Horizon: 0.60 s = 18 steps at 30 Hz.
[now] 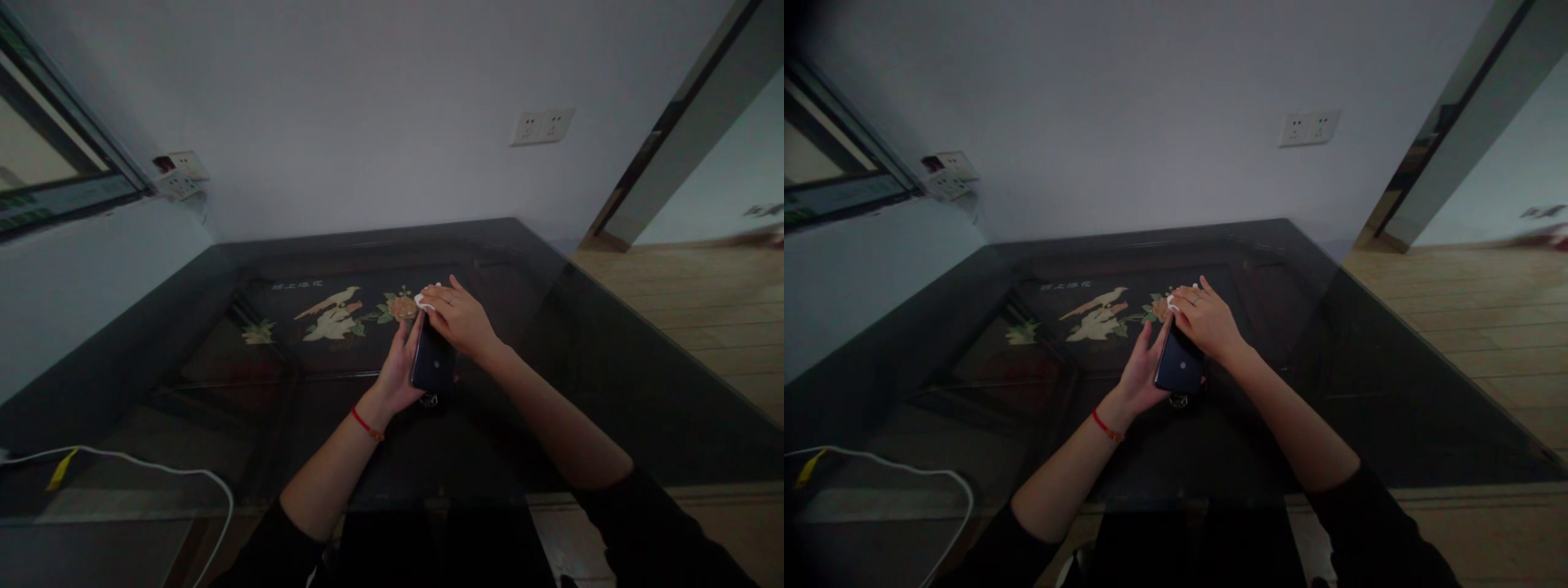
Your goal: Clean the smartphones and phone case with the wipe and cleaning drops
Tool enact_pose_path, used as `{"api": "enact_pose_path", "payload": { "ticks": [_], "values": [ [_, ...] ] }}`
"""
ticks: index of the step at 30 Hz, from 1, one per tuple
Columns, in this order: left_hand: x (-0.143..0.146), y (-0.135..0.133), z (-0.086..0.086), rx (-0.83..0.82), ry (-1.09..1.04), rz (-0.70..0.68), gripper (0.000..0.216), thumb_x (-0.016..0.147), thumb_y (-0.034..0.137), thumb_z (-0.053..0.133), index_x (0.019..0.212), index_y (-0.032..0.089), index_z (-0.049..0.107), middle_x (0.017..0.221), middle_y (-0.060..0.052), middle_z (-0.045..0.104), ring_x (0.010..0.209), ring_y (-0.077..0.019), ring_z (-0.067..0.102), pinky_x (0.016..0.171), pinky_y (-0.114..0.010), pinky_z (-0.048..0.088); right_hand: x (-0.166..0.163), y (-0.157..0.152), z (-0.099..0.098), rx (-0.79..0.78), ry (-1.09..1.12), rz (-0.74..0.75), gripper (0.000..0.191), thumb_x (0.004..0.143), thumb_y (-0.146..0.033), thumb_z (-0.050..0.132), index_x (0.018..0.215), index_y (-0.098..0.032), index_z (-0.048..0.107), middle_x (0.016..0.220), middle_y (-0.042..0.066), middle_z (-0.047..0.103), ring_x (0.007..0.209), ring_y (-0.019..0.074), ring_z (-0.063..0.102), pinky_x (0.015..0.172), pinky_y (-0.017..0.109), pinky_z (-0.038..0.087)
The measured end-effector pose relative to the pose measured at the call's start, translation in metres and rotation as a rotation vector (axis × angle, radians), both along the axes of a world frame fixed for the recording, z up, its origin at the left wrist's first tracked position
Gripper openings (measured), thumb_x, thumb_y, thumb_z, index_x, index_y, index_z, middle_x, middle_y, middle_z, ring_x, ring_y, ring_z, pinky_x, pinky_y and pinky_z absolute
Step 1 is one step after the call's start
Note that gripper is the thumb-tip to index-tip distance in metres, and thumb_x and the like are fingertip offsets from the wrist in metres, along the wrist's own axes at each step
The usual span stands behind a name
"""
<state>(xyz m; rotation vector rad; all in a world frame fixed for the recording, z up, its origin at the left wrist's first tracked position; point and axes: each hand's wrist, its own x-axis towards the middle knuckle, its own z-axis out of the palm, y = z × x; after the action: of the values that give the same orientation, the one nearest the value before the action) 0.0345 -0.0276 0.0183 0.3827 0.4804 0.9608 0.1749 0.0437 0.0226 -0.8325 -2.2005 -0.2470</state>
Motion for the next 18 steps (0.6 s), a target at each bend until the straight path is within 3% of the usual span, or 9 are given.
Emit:
{"api": "enact_pose_path", "payload": {
  "ticks": [5, 8, 12, 16, 18],
  "values": [
    [0.002, 0.002, -0.007, 0.044, 0.059, 0.042, 0.054, 0.093, 0.057, 0.033, 0.141, 0.034, 0.039, 0.124, -0.009, 0.062, 0.099, -0.0256, 0.064, 0.088, -0.05, 0.049, -0.002, -0.006, -0.002, 0.004, -0.015, 0.111, 0.028, 0.089, -0.019, 0.047, 0.107, -0.023, 0.069, 0.115, 0.005, 0.07, 0.119, 0.0233, 0.058, 0.113, 0.054, 0.031],
    [0.002, 0.002, -0.011, 0.104, 0.067, 0.045, 0.053, 0.091, 0.055, 0.041, 0.141, 0.039, 0.038, 0.132, -0.007, 0.057, 0.099, -0.0244, 0.064, 0.085, -0.047, 0.052, 0.002, -0.002, 0.001, -0.051, 0.068, 0.026, 0.029, 0.092, -0.022, 0.044, 0.105, -0.022, 0.069, 0.113, 0.006, 0.07, 0.112, 0.023, 0.062, 0.111, 0.053, 0.034],
    [0.002, 0.0, -0.011, 0.178, 0.071, 0.008, 0.061, 0.087, 0.055, 0.05, 0.144, 0.042, 0.032, 0.13, -0.009, 0.058, 0.093, -0.0235, 0.066, 0.075, -0.04, 0.056, 0.013, 0.007, 0.005, -0.238, 0.196, -0.07, 0.036, 0.095, -0.03, 0.037, 0.105, -0.018, 0.069, 0.105, 0.009, 0.072, 0.099, 0.0235, 0.066, 0.091, 0.042, 0.05],
    [0.001, -0.001, -0.008, 0.161, 0.029, 0.019, 0.063, 0.086, 0.056, 0.051, 0.144, 0.044, 0.029, 0.127, -0.009, 0.059, 0.091, -0.024, 0.066, 0.072, -0.041, 0.056, 0.025, 0.007, 0.001, -0.366, 0.396, -0.096, 0.039, 0.094, -0.038, 0.038, 0.098, -0.018, 0.071, 0.097, 0.009, 0.073, 0.086, 0.0231, 0.068, 0.075, 0.036, 0.05],
    [0.0, -0.001, -0.007, 0.134, 0.005, 0.031, 0.061, 0.087, 0.055, 0.05, 0.144, 0.043, 0.03, 0.126, -0.009, 0.059, 0.093, -0.0244, 0.066, 0.075, -0.043, 0.056, 0.028, 0.005, -0.005, -0.422, 0.511, -0.116, 0.039, 0.093, -0.041, 0.04, 0.087, -0.018, 0.07, 0.082, 0.007, 0.072, 0.072, 0.02, 0.065, 0.064, 0.031, 0.047]
  ]
}}
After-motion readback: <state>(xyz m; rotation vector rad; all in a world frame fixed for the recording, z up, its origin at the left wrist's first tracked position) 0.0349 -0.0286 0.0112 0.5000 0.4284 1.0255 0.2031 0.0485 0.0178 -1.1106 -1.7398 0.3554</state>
